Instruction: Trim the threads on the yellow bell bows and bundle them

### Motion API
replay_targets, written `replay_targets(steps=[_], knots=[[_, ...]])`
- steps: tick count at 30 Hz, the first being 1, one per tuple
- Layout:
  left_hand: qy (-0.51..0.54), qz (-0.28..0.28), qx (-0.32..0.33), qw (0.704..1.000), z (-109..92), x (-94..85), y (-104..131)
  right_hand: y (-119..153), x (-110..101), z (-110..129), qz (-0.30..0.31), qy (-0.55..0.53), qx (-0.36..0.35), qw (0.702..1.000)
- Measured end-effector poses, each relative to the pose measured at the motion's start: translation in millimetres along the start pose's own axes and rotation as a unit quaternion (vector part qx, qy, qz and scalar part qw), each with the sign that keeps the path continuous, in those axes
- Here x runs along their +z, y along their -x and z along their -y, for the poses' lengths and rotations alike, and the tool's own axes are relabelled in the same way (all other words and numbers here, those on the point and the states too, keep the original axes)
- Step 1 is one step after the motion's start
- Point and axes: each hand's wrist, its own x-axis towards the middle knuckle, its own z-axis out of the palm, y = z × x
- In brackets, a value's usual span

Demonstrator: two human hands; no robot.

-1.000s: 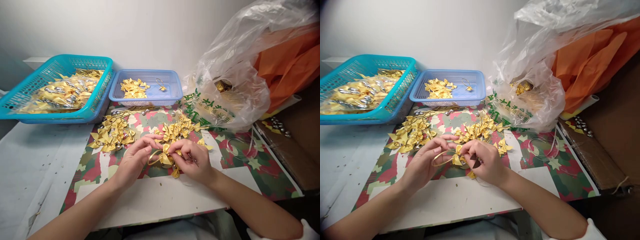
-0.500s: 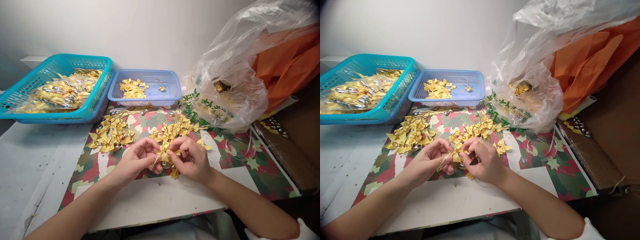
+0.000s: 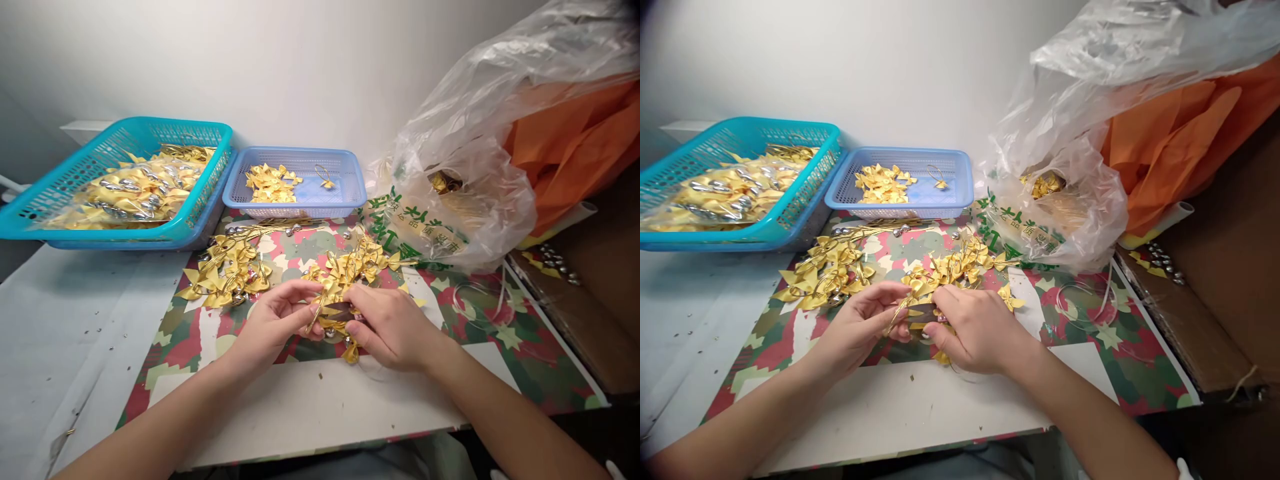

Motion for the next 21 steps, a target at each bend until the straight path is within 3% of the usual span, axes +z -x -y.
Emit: replay_targets(steps=[8, 21], knots=[[-0.023, -0.016, 0.016, 0.999, 3, 5.7, 2, -1, 13, 3, -0.079, 0.096, 0.002, 0.992], [-0.081, -0.044, 0.055, 0.994, -4, 12.5, 4, -3, 14, 5, -0.109, 0.142, 0.009, 0.984]])
